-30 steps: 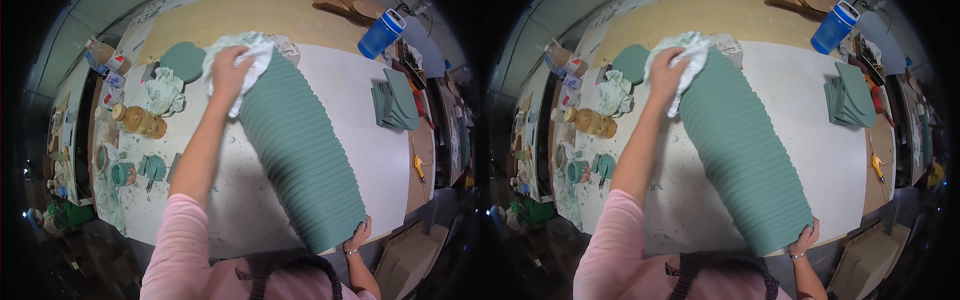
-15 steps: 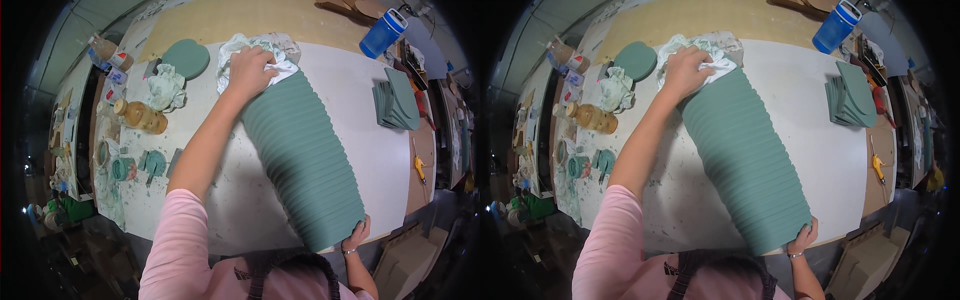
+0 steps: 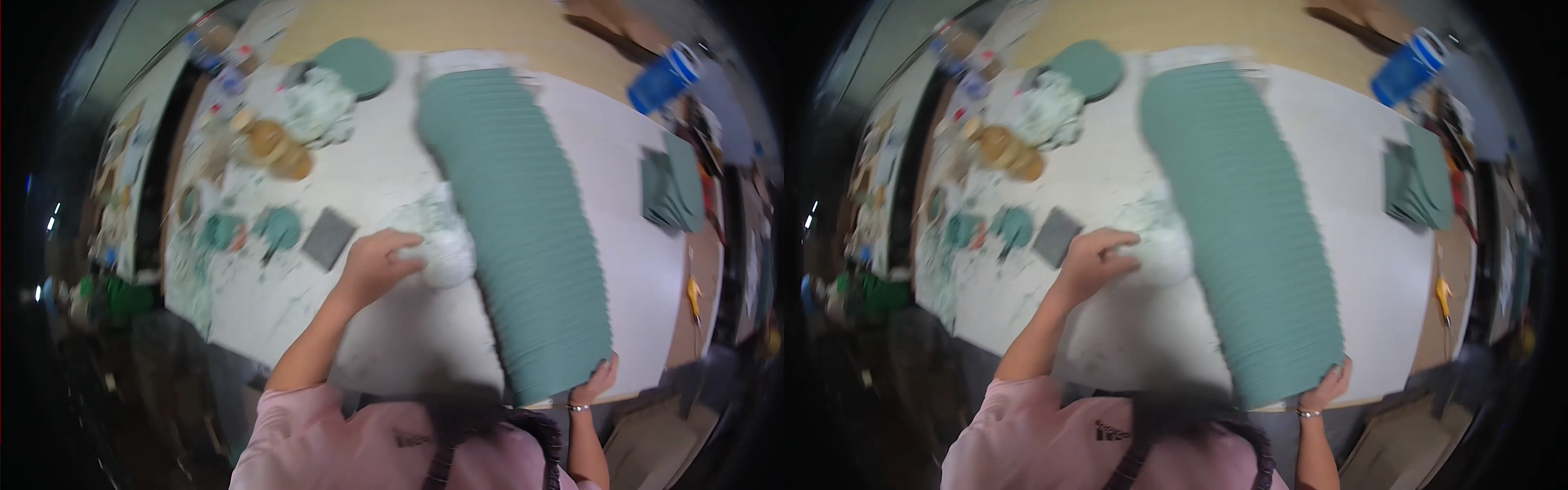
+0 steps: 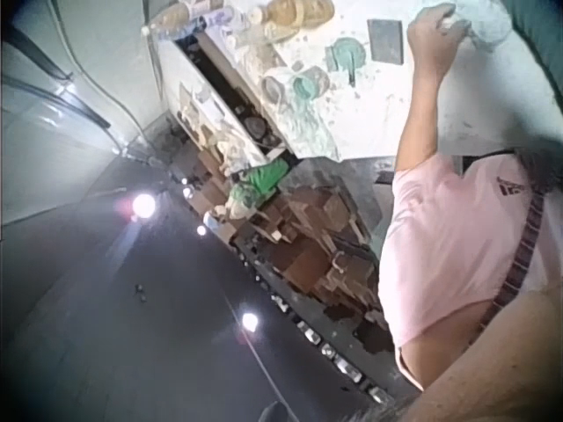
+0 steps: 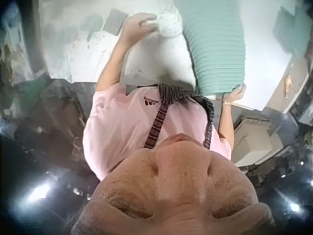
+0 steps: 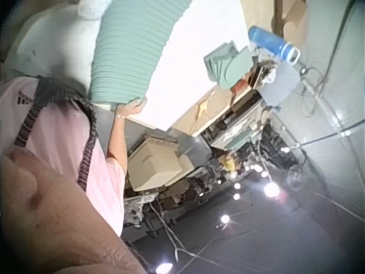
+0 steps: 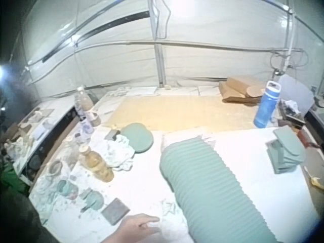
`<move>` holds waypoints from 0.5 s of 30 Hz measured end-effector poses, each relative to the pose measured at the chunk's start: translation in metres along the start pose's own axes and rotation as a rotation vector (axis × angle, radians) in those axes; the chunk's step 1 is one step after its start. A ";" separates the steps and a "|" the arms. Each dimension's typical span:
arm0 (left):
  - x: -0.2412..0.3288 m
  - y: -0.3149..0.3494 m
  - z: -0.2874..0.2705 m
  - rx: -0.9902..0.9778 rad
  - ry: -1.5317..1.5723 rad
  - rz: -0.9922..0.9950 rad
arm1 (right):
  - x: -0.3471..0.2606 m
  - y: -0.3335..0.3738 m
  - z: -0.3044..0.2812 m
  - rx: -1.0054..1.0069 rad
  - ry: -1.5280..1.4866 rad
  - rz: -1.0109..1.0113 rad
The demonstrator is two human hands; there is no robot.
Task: The person applies a green paste to the ridges of a large curved component, smooths it over the surface, and then wipes the component with a cloth.
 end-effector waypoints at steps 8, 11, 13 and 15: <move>-0.120 0.089 -0.149 0.849 -0.266 -0.183 | -0.018 -0.001 0.000 -0.045 -0.086 0.029; -0.138 0.106 -0.154 0.776 -0.603 -0.139 | -0.028 0.004 0.008 -0.007 -0.035 0.009; -0.142 0.105 -0.141 0.703 -0.738 -0.172 | -0.031 0.003 0.008 0.044 -0.022 0.004; -0.149 0.108 -0.139 0.735 -0.742 -0.147 | -0.033 0.002 0.006 0.080 -0.063 -0.014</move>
Point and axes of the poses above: each hand's wrist, its own y-axis away from the middle knuckle, its own z-axis out of the palm, x = y × z, the point moved 5 cm from there along -y, towards the middle knuckle, and after that the axes turned 1 degree about z, right-handed, at the moved point
